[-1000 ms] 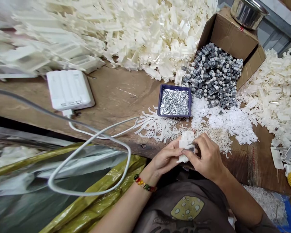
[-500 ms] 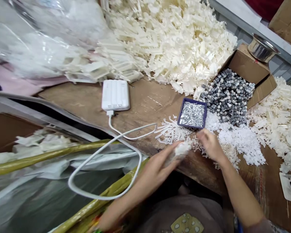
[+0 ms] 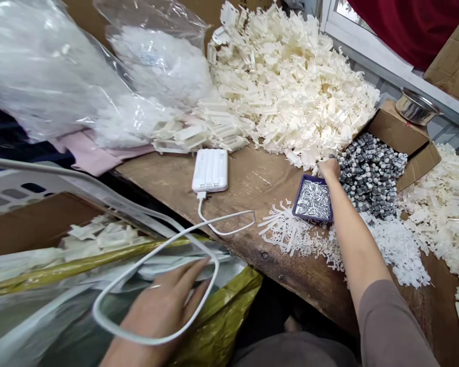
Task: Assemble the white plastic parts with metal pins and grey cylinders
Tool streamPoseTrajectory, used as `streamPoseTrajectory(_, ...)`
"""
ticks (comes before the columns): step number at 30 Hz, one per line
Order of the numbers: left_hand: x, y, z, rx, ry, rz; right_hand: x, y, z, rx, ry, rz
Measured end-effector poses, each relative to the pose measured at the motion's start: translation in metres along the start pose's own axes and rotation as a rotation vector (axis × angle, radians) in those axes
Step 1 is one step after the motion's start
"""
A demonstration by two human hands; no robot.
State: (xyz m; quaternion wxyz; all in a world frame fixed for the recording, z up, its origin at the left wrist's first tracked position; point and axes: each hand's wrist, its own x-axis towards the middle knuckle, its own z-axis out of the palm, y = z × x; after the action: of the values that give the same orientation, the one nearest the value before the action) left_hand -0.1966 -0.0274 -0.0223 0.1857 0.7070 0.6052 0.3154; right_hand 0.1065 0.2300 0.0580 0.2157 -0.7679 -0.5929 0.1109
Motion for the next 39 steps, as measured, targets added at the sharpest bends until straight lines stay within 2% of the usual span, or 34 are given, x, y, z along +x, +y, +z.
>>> streamPoseTrajectory(1,0.003,0.018,0.004,-0.111,-0.009,-0.014,-0.001,0.004,-0.005,0.046,-0.002,-0.004)
streamPoseTrajectory(2,0.005,0.038,0.010,-0.255,-0.078,-0.028,-0.003,0.010,-0.011,0.092,-0.003,-0.014)
streamPoseTrajectory(5,0.018,0.096,0.030,-0.651,-0.410,-0.114,-0.021,0.028,-0.031,0.192,0.000,-0.062)
streamPoseTrajectory(7,0.031,0.122,0.043,-0.938,-0.550,-0.260,-0.051,0.041,-0.042,0.287,0.005,-0.141)
streamPoseTrajectory(10,0.052,0.135,0.061,-1.428,-0.617,-0.505,-0.123,0.059,-0.046,0.412,-0.034,-0.425)
streamPoseTrajectory(11,0.058,0.135,0.065,-1.547,-0.690,-0.562,-0.149,0.065,-0.046,0.378,-0.066,-0.521)
streamPoseTrajectory(13,0.063,0.129,0.073,-1.634,-0.850,-0.623,-0.194,0.073,-0.046,0.304,-0.172,-0.668)
streamPoseTrajectory(15,0.061,0.123,0.078,-1.573,-0.920,-0.637,-0.217,0.080,-0.048,0.300,-0.276,-0.696)
streamPoseTrajectory(17,0.054,0.120,0.081,-1.477,-0.912,-0.628,-0.212,0.084,-0.052,0.340,-0.311,-0.600)
streamPoseTrajectory(20,0.043,0.122,0.084,-1.384,-0.915,-0.585,-0.169,0.083,-0.051,0.239,-0.201,-0.428)
streamPoseTrajectory(24,0.035,0.126,0.089,-1.324,-0.945,-0.519,-0.115,0.066,-0.031,-0.173,-0.164,-0.454)
streamPoseTrajectory(27,0.032,0.127,0.093,-1.353,-0.942,-0.541,-0.101,0.051,-0.018,-0.372,-0.211,-0.485)
streamPoseTrajectory(29,0.031,0.128,0.097,-1.369,-0.930,-0.554,-0.099,0.047,-0.015,-0.393,-0.237,-0.499)
streamPoseTrajectory(32,0.029,0.133,0.103,-1.370,-0.891,-0.574,-0.096,0.051,-0.015,-0.245,-0.232,-0.475)
streamPoseTrajectory(39,0.025,0.143,0.122,-1.384,-0.787,-0.611,-0.092,0.068,-0.012,0.346,-0.208,-0.278)
